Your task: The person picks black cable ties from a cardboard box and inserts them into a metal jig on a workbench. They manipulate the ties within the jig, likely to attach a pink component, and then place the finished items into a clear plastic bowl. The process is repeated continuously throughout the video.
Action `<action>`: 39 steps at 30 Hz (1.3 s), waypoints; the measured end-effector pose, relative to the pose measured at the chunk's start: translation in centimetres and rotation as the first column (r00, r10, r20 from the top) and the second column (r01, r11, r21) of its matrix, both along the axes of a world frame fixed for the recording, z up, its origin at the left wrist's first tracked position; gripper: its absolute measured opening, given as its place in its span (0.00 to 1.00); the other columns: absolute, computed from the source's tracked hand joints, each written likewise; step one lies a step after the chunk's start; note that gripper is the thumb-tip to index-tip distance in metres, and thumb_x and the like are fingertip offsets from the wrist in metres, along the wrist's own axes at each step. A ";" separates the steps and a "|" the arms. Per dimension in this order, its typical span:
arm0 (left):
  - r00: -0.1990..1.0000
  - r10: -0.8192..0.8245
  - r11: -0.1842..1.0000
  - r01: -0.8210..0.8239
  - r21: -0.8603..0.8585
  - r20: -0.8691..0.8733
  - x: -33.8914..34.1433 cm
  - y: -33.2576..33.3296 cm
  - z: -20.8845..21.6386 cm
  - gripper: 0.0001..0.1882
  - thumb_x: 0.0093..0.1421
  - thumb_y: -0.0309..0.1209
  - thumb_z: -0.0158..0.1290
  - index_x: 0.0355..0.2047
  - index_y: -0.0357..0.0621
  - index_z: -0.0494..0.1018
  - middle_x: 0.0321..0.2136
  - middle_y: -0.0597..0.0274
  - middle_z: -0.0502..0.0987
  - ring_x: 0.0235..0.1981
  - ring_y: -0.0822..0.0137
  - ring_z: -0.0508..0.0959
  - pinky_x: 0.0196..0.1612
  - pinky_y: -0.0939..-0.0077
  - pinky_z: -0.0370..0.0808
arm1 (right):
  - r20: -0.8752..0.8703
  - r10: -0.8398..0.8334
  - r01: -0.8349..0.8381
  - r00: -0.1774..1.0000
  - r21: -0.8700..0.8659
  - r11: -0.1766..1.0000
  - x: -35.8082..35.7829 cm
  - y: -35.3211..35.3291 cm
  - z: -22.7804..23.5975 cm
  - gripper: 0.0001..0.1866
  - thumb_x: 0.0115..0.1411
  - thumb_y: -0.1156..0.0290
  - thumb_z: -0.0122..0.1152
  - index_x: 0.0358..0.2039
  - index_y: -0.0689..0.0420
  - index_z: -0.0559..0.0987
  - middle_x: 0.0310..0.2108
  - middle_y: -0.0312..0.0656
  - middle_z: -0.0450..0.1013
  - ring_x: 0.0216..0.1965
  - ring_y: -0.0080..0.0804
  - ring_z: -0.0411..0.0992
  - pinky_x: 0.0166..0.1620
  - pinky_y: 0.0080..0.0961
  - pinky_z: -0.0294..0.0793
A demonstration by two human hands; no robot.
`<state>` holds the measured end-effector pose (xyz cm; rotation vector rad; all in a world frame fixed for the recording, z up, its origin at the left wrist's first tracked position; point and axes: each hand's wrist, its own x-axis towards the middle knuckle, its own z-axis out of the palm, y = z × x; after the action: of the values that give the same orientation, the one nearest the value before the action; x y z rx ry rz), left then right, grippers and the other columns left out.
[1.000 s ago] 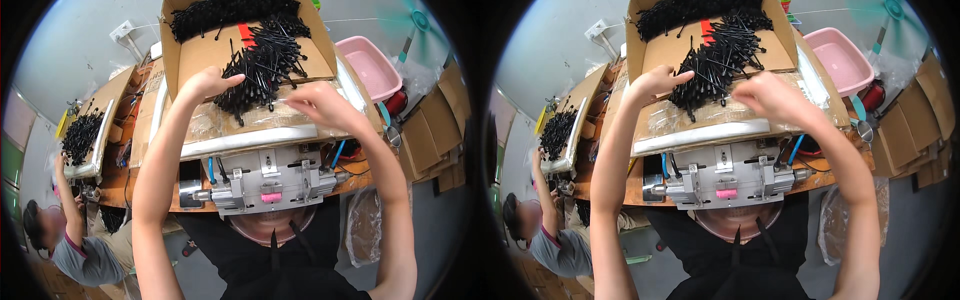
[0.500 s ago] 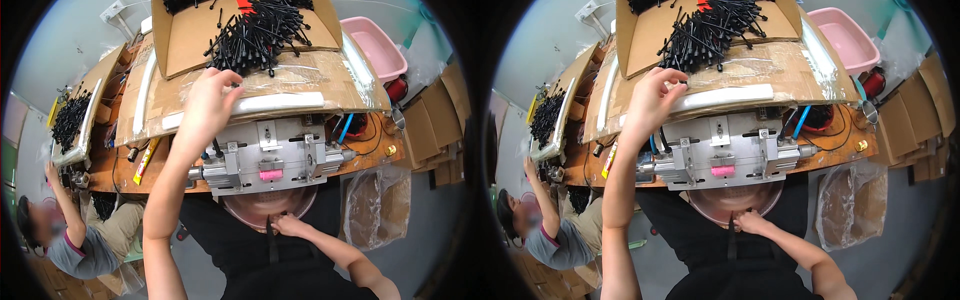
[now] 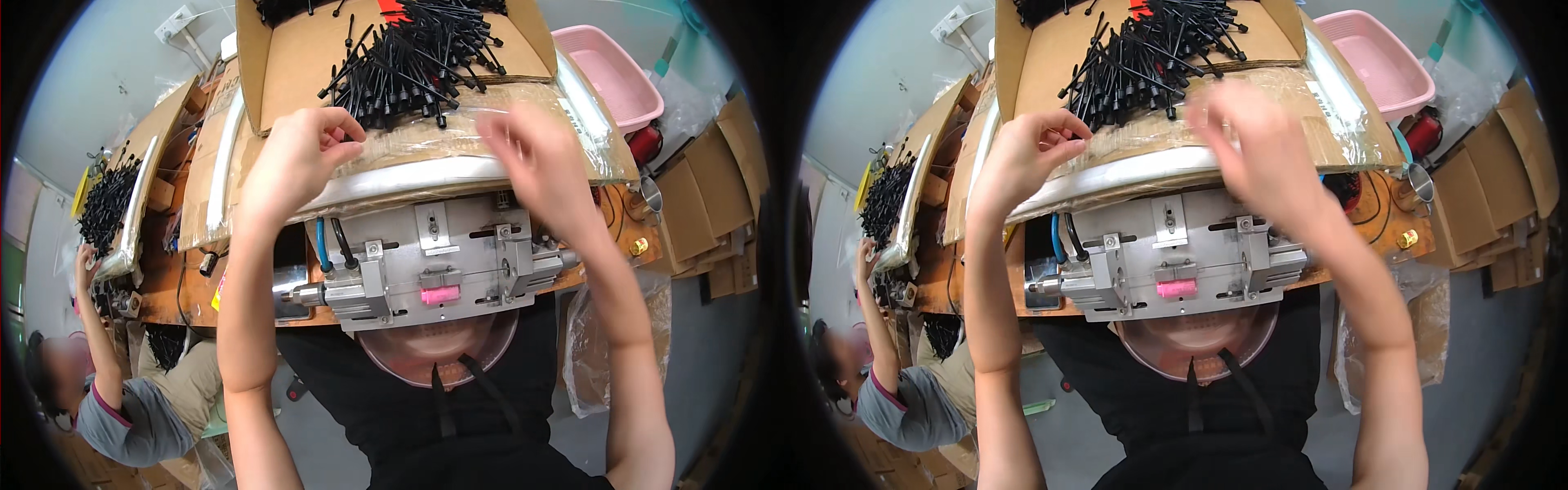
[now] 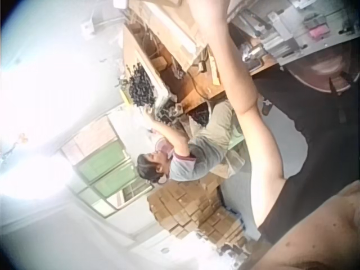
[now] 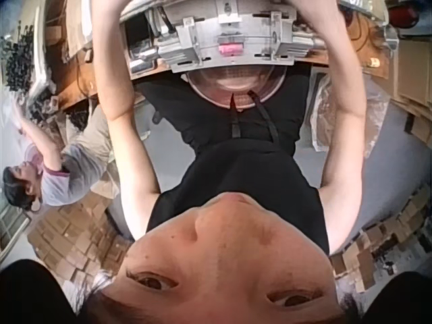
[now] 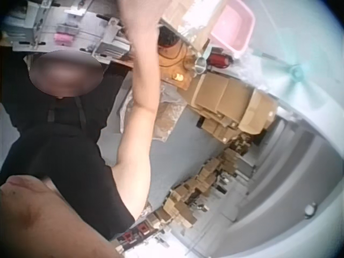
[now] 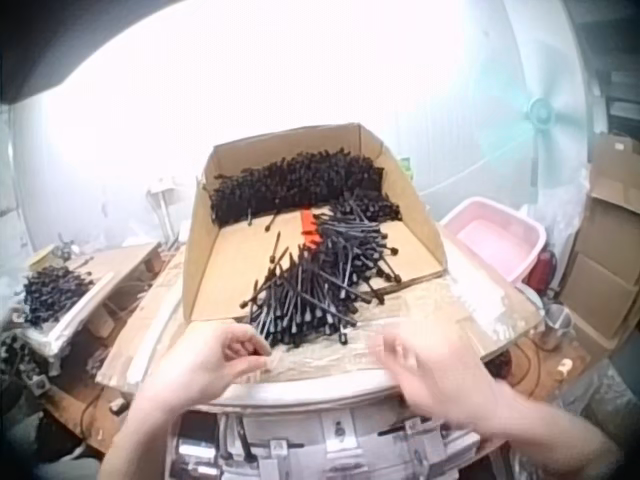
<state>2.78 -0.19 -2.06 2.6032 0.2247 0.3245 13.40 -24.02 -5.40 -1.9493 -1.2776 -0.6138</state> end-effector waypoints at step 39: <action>0.984 0.026 0.940 -0.084 0.330 0.177 -12.2 -17.6 -15.1 0.36 0.48 0.19 0.55 0.61 0.29 0.62 0.35 0.57 0.70 0.36 0.62 0.70 0.42 0.71 0.70 | -0.597 0.406 0.003 0.692 0.564 0.825 0.1 -11.0 0.7 0.20 0.71 0.62 0.48 0.52 0.66 0.73 0.40 0.44 0.76 0.35 0.22 0.72 0.38 0.16 0.70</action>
<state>-9.46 -17.78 -17.20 2.8870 0.1963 0.6540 13.49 -35.06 -4.66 -1.3171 -0.7096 -0.0429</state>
